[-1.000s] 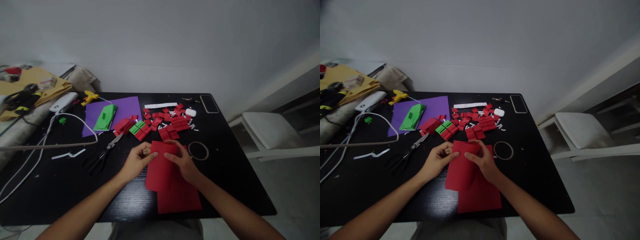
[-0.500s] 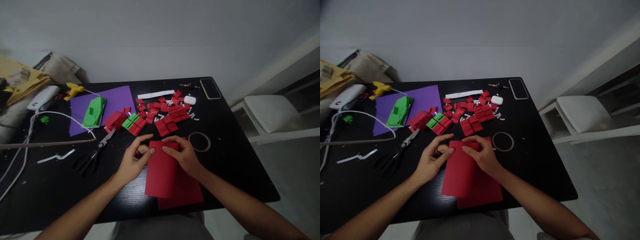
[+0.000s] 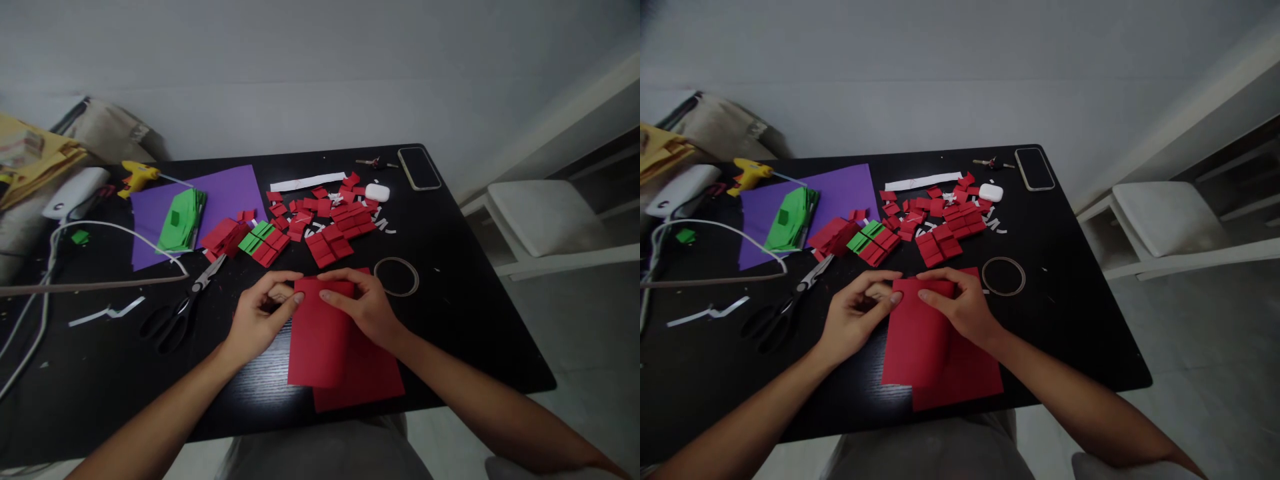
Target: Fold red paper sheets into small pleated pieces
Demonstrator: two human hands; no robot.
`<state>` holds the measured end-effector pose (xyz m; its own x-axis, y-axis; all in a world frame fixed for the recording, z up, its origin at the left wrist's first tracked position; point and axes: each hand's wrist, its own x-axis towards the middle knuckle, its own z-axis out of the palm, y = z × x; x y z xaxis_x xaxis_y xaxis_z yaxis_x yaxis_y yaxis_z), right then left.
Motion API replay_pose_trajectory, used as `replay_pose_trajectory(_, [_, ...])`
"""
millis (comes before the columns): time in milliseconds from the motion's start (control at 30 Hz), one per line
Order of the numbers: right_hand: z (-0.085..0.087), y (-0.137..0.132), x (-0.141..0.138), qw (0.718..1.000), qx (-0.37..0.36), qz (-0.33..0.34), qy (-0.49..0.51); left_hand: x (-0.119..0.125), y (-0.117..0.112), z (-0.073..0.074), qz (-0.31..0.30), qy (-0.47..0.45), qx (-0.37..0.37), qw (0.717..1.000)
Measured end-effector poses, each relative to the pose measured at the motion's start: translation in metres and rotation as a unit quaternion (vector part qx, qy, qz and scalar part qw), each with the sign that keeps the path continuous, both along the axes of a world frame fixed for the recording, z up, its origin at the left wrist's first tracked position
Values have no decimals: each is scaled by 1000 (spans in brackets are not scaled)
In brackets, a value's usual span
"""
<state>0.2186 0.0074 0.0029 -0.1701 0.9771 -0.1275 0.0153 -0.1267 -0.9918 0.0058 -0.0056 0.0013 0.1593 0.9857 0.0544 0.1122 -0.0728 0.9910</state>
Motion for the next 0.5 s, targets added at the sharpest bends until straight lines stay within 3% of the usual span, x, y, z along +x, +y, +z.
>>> replay_pose_trajectory(500, [-1, 0, 0, 1000, 7, 0, -2, -1, 0, 2, -6, 3, -11, 1000])
